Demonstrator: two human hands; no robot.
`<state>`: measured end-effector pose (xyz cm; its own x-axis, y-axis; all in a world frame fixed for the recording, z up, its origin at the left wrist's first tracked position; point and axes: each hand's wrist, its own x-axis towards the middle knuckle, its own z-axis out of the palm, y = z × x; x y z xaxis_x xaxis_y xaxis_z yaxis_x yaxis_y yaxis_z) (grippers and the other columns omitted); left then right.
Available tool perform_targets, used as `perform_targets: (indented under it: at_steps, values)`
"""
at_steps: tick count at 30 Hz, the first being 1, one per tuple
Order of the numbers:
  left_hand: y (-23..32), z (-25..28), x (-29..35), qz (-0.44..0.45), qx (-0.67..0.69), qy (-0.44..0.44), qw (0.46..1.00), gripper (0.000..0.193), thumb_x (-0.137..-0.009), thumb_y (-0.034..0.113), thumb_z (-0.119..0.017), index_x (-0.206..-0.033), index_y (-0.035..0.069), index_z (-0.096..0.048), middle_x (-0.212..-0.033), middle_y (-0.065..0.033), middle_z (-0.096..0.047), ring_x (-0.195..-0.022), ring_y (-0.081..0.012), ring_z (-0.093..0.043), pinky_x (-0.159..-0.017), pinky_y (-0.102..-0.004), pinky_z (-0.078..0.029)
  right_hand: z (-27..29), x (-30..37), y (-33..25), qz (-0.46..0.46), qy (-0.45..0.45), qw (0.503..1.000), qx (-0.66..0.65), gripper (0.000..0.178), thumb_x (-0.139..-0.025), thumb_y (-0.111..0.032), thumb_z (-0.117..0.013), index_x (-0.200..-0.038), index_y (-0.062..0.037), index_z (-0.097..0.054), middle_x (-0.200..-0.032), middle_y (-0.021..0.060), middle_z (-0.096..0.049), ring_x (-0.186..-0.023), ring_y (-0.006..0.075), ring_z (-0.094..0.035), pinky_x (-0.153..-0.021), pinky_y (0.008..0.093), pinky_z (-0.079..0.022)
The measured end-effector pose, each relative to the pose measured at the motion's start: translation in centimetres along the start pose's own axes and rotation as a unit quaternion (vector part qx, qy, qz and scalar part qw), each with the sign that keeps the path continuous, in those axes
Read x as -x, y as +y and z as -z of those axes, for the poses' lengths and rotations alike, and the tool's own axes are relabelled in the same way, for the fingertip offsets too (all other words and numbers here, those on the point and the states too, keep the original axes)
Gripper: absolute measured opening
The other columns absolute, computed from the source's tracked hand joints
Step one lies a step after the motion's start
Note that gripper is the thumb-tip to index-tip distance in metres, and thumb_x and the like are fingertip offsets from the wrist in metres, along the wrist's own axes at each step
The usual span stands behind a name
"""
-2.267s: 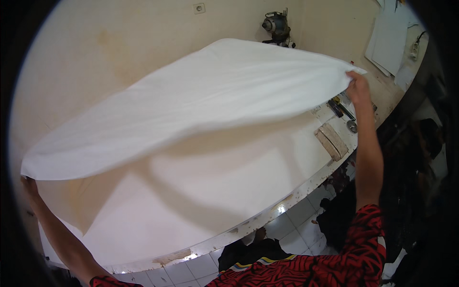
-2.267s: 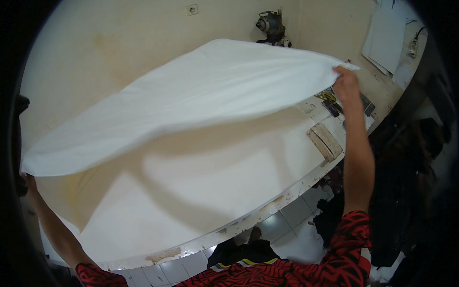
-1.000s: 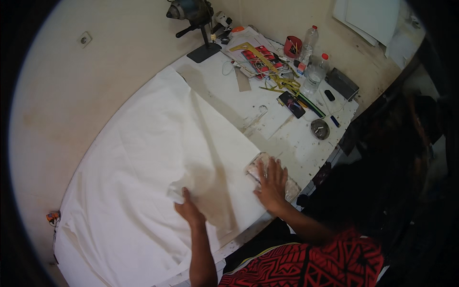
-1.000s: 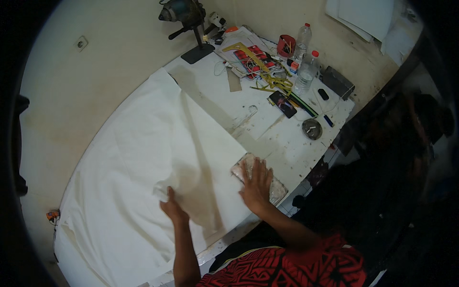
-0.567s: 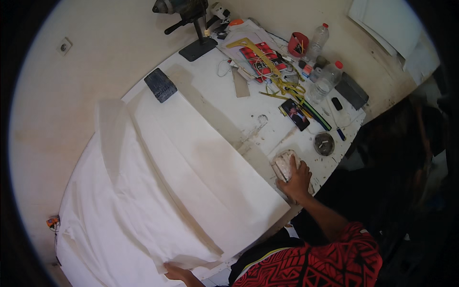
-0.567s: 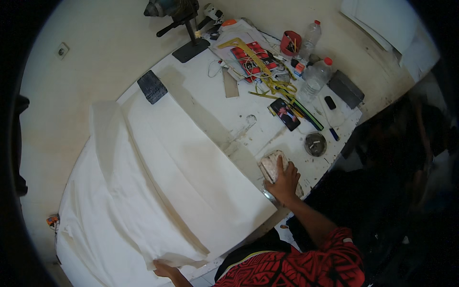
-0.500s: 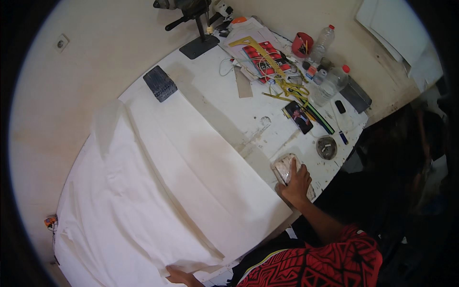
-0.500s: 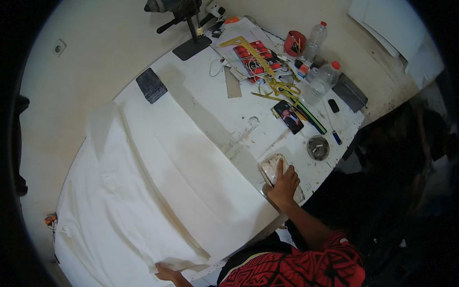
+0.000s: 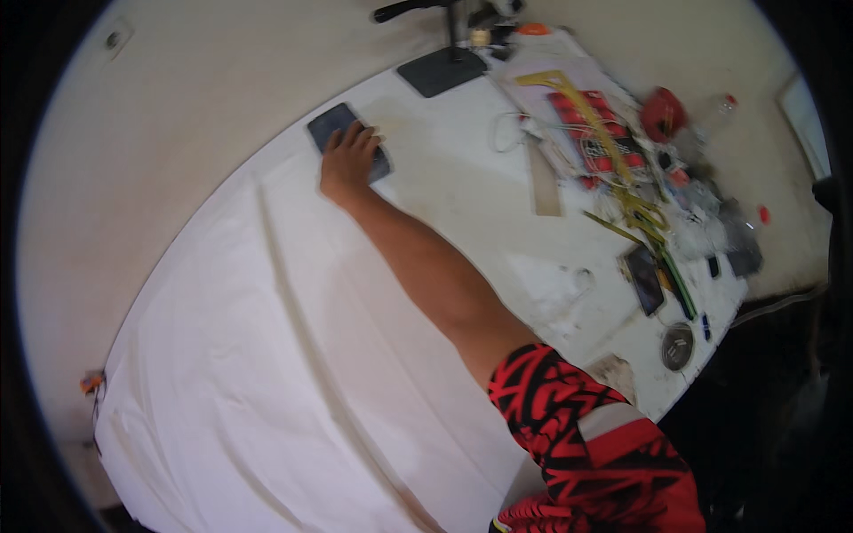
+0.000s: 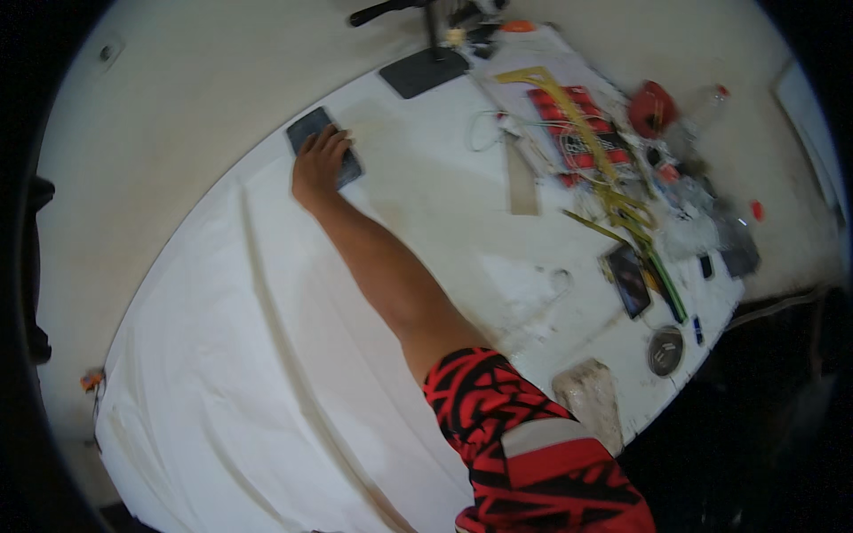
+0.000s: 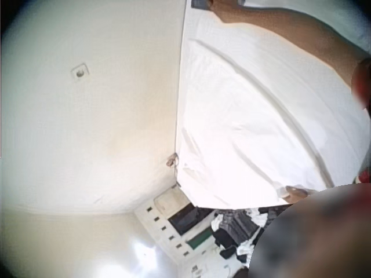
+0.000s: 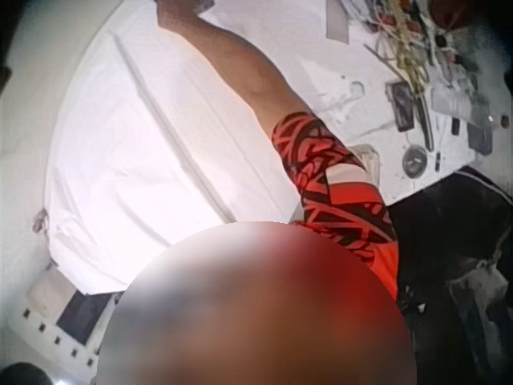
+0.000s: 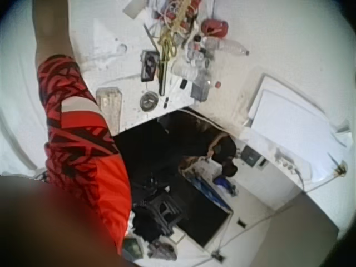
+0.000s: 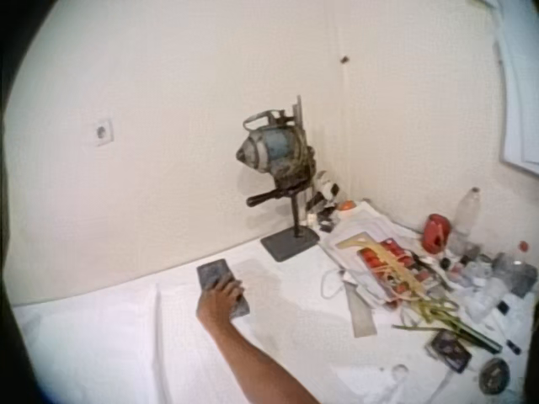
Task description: The person lays a large white fabric on a table, smooths it, and uses scissors to cut a strip along its length. The person then folds the fabric and repeats the cutting process on another section.
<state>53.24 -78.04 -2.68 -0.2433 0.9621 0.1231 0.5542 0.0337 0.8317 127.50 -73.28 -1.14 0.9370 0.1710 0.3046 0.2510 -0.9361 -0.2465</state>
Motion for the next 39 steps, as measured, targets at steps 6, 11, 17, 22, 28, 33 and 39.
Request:
perform_targets:
  at_steps: [6,11,17,22,28,33,39]
  values:
    - [2.3,-0.9,-0.2,0.006,-0.161,0.038,0.986,0.047,-0.101,0.021,-0.074,-0.13,-0.015,-0.064,-0.121,-0.0282,-0.073,-0.106,-0.038,-0.069,-0.092,-0.0491,-0.056,0.5,-6.7,2.1,-0.108,-0.142,0.979,-0.101,0.096,-0.075,-0.037,-0.078,-0.162,-0.012,-0.046,-0.165,0.0267,-0.041,-0.145,0.0477,-0.045,-0.12,0.0581,-0.032]
    - [2.9,-0.8,-0.3,0.031,-0.12,0.061,0.99,0.042,-0.102,0.02,-0.072,-0.128,-0.012,-0.066,-0.118,-0.0284,-0.073,-0.102,-0.0373,-0.068,-0.093,-0.0464,-0.053,0.3,-9.4,10.6,-0.129,-0.172,0.95,-0.228,0.103,-0.066,-0.049,-0.086,-0.158,-0.0175,-0.054,-0.158,0.02,-0.055,-0.149,0.0399,-0.048,-0.124,0.057,-0.032]
    - [2.6,-1.3,-0.1,0.001,-0.197,0.081,0.977,0.043,-0.108,0.028,-0.066,-0.124,-0.012,-0.068,-0.119,-0.0302,-0.073,-0.104,-0.0408,-0.069,-0.093,-0.0487,-0.056,-1.0,-2.5,15.7,-0.134,-0.109,0.984,0.036,0.095,-0.074,-0.05,-0.088,-0.159,-0.0278,-0.054,-0.155,0.0186,-0.056,-0.139,0.0397,-0.058,-0.119,0.056,-0.041]
    - [-0.3,-1.0,-0.5,-0.002,-0.095,0.072,0.993,0.043,-0.11,0.029,-0.062,-0.121,-0.011,-0.069,-0.114,-0.03,-0.073,-0.1,-0.042,-0.069,-0.089,-0.0498,-0.057,2.8,3.6,13.2,0.151,0.01,0.988,-0.038,0.035,-0.104,-0.023,-0.055,-0.132,-0.0097,-0.073,-0.144,0.0248,-0.063,-0.134,0.0421,-0.058,-0.113,0.0541,-0.044]
    - [-6.4,1.1,-3.1,-0.048,-0.067,0.046,0.996,0.026,-0.107,0.017,-0.06,-0.12,-0.003,-0.069,-0.101,-0.0214,-0.072,-0.089,-0.039,-0.07,-0.076,-0.0489,-0.059,6.5,12.0,12.9,0.225,-0.132,0.961,-0.095,0.066,-0.116,-0.047,-0.027,-0.17,-0.008,-0.028,-0.179,0.0182,-0.017,-0.166,0.0337,-0.012,-0.132,0.06,-0.012]
    - [1.9,0.7,-2.9,-0.043,-0.098,-0.052,0.993,0.063,-0.113,0.045,-0.045,-0.153,-0.004,-0.051,-0.15,-0.0228,-0.059,-0.122,-0.0391,-0.066,-0.101,-0.0482,-0.057,13.5,24.1,13.7,0.262,-0.089,0.93,-0.241,0.062,-0.115,-0.041,-0.044,-0.161,0.0008,-0.04,-0.172,0.0268,-0.029,-0.16,0.0428,-0.026,-0.132,0.0554,-0.02]
    - [21.3,0.5,9.4,-0.006,0.276,-0.57,0.774,0.065,-0.116,0.047,-0.038,-0.159,-0.001,-0.047,-0.162,-0.0202,-0.05,-0.147,-0.034,-0.049,-0.123,-0.044,-0.039,24.2,46.6,19.4,0.15,-0.176,0.843,-0.486,0.04,-0.113,-0.023,-0.056,-0.143,0.0031,-0.061,-0.128,0.0242,-0.073,-0.12,0.0391,-0.071,-0.101,0.0446,-0.056]
